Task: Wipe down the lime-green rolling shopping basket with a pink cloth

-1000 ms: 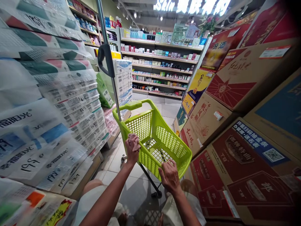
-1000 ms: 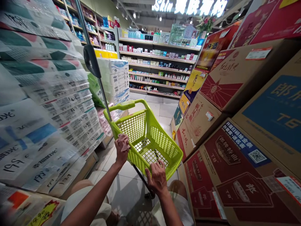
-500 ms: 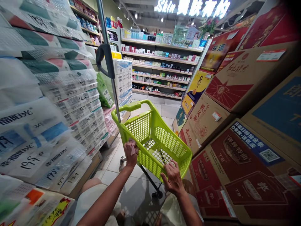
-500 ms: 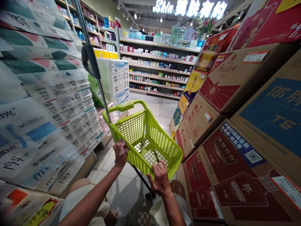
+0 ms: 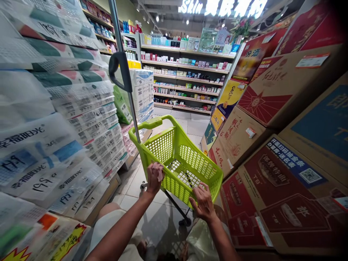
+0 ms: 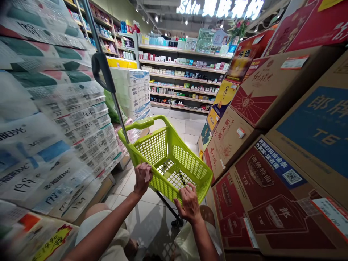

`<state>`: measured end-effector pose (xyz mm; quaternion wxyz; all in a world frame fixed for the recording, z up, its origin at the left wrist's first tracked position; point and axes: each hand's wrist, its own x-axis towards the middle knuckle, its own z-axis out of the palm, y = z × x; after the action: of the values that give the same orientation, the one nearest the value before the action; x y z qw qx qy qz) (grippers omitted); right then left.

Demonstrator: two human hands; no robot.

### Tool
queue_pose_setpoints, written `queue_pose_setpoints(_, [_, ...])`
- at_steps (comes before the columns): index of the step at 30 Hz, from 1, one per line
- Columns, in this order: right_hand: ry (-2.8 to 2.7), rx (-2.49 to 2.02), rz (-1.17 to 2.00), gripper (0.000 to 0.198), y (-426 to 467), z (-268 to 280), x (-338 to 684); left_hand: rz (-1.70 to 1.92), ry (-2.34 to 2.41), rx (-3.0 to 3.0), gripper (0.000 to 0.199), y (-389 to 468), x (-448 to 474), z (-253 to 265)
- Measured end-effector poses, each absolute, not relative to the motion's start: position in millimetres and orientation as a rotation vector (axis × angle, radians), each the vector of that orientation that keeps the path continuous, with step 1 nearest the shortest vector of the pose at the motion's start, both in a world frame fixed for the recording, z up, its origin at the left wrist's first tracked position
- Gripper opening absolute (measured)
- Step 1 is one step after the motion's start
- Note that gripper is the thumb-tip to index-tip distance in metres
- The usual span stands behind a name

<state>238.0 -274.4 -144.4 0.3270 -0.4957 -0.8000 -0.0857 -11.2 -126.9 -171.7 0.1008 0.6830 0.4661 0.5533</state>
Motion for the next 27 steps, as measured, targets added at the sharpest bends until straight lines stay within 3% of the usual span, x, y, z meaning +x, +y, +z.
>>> queue_pose_setpoints(10, [-2.068,-1.357,-0.235,0.021,-274.4,-144.0,233.5,1.857,1.693,1.681,0.022,-76.8,-26.5,-130.5])
queue_pose_setpoints(16, [-2.060,-1.364,-0.212,0.025,-273.0,-144.0,230.6,1.722,1.508,1.767,0.017,-154.7,43.0,-191.5])
queue_pose_setpoints(20, [-2.072,-1.374,-0.212,0.023,-274.6,-140.2,236.1,1.594,1.269,1.978,0.026,-205.4,73.4,-230.8])
queue_pose_setpoints(27, [-2.057,-1.334,-0.203,0.024,-275.4,-139.8,244.0,1.795,1.378,1.771,0.022,-158.8,55.9,-219.3])
